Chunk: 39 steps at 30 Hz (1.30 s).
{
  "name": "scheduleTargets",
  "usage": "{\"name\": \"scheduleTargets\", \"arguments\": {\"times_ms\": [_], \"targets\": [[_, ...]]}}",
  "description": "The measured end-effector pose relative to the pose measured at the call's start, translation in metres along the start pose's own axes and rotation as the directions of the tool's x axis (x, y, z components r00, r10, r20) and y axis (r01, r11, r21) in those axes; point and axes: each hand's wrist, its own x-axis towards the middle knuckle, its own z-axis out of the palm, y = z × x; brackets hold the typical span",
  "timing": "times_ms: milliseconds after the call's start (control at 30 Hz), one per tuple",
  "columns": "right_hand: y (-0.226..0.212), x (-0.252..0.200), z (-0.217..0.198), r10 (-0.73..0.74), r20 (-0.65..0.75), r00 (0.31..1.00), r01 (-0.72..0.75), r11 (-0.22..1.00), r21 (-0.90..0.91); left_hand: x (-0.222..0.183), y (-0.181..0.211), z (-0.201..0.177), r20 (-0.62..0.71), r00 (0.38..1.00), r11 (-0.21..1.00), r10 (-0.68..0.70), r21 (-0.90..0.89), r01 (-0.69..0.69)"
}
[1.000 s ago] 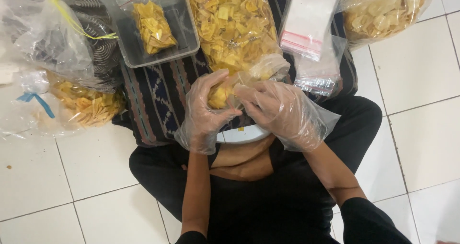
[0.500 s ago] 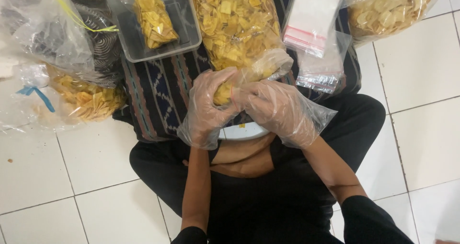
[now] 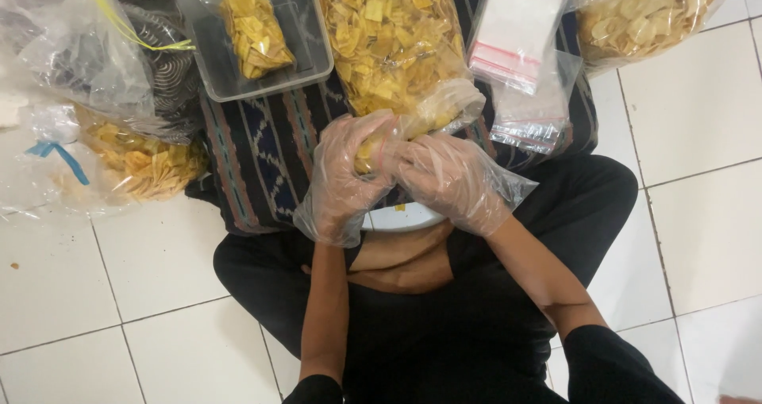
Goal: Manually filling small plastic bags with thin yellow strips from a larger container while sitting on the floor.
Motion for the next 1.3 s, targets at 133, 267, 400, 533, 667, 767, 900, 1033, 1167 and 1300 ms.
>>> {"name": "scheduleTargets", "arguments": {"times_ms": [133, 267, 400, 533, 667, 767, 900, 1033, 1167, 1300], "targets": [[0.005, -0.04, 0.045, 0.076, -0.001, 0.997, -0.076, 0.996, 0.055, 0.002, -0.002, -0.005, 0.056, 0.997, 0.999, 0.048, 0.014, -0.048], [0.007, -0.089, 0.07, 0.126, -0.026, 0.992, -0.123, 0.989, 0.085, -0.004, -0.004, -0.006, 0.055, 0.997, 0.996, 0.048, 0.074, -0.052], [-0.013, 0.029, 0.004, 0.145, -0.009, 0.989, -0.144, 0.987, 0.072, -0.003, -0.005, -0.005, 0.048, 0.998, 0.997, 0.048, 0.058, -0.051], [0.0, -0.02, 0.032, 0.156, 0.001, 0.988, -0.156, 0.987, 0.049, -0.004, -0.008, -0.005, 0.049, 0.999, 0.999, 0.023, 0.044, -0.025], [-0.008, 0.009, 0.015, 0.147, 0.019, 0.989, -0.148, 0.988, 0.043, -0.005, -0.007, -0.006, 0.061, 0.998, 0.999, 0.009, 0.032, -0.011], [-0.005, 0.003, 0.016, 0.147, 0.022, 0.989, -0.148, 0.988, 0.054, -0.004, -0.005, -0.007, 0.048, 0.999, 0.999, 0.005, 0.048, -0.008], [-0.002, -0.001, 0.007, 0.106, 0.123, 0.987, -0.105, 0.994, -0.02, -0.001, 0.003, -0.007, 0.027, 1.0, 1.0, 0.0, 0.001, 0.0], [0.0, -0.017, 0.018, 0.161, 0.094, 0.982, -0.158, 0.987, -0.042, -0.002, -0.001, -0.006, 0.016, 1.0, 1.0, -0.022, -0.008, 0.022], [-0.008, 0.008, 0.004, 0.379, 0.162, 0.911, -0.41, 0.874, 0.262, -0.003, 0.0, -0.005, 0.007, 1.0, 1.0, -0.029, 0.006, 0.029], [-0.016, 0.01, 0.004, 0.581, 0.233, 0.78, -0.621, 0.671, 0.406, -0.003, -0.001, -0.003, -0.007, 1.0, 1.0, -0.02, 0.013, 0.021]]}}
